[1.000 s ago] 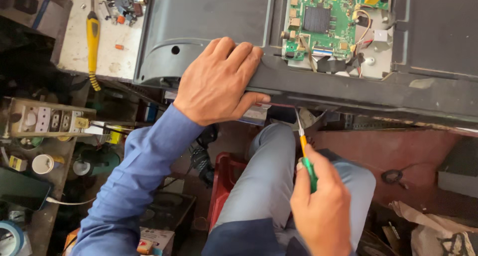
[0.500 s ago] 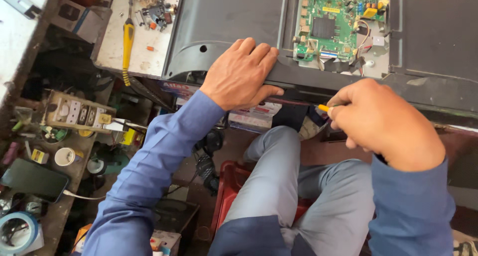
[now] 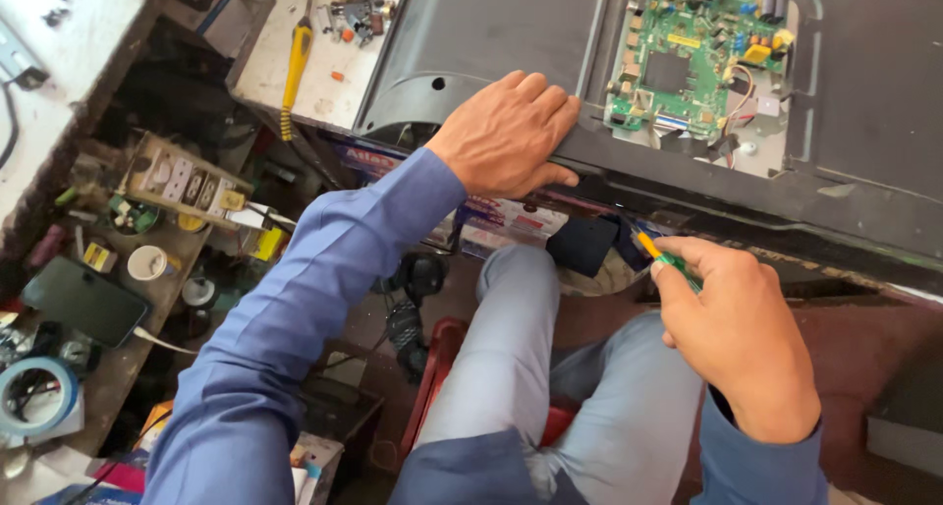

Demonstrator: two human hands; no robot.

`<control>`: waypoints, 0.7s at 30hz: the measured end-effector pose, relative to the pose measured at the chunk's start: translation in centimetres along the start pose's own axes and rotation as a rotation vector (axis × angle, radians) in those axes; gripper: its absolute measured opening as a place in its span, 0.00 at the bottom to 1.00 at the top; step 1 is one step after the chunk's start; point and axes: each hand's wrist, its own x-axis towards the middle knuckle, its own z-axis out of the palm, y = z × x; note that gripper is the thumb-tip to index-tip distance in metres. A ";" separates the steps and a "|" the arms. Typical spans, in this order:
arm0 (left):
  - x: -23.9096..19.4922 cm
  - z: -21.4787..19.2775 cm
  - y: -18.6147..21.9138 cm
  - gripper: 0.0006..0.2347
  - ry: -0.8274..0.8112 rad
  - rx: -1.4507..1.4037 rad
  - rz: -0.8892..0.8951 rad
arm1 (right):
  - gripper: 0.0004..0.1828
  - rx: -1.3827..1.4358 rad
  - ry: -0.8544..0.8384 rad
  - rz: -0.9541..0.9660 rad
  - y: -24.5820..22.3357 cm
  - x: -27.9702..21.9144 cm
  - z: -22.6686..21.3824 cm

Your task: The person uses a screwdriver to remove screws from the back cover of a television, then removes a metal bracket and the back panel to expose the internal circuit boards. The person continues to pry open the casing and disconnects internal cables.

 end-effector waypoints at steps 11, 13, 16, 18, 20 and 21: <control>0.3 -0.2 -0.4 0.31 -0.005 0.029 0.037 | 0.20 -0.110 -0.103 -0.008 0.7 1.8 -1.2; 0.3 -0.1 -0.5 0.31 0.018 0.033 0.053 | 0.23 -0.148 -0.142 -0.018 0.4 2.1 -1.6; 0.2 0.3 -0.6 0.31 0.008 0.031 0.064 | 0.23 -0.176 -0.211 0.069 -0.1 2.9 -2.7; 0.2 0.3 -0.7 0.31 -0.002 0.036 0.068 | 0.21 -0.167 -0.212 0.102 0.0 2.8 -4.5; 0.2 0.2 -0.8 0.31 -0.002 0.047 0.072 | 0.20 -0.161 -0.184 0.143 0.4 2.5 -5.5; 0.3 0.1 -0.9 0.31 -0.002 0.045 0.071 | 0.20 -0.158 -0.154 0.167 0.7 2.3 -5.6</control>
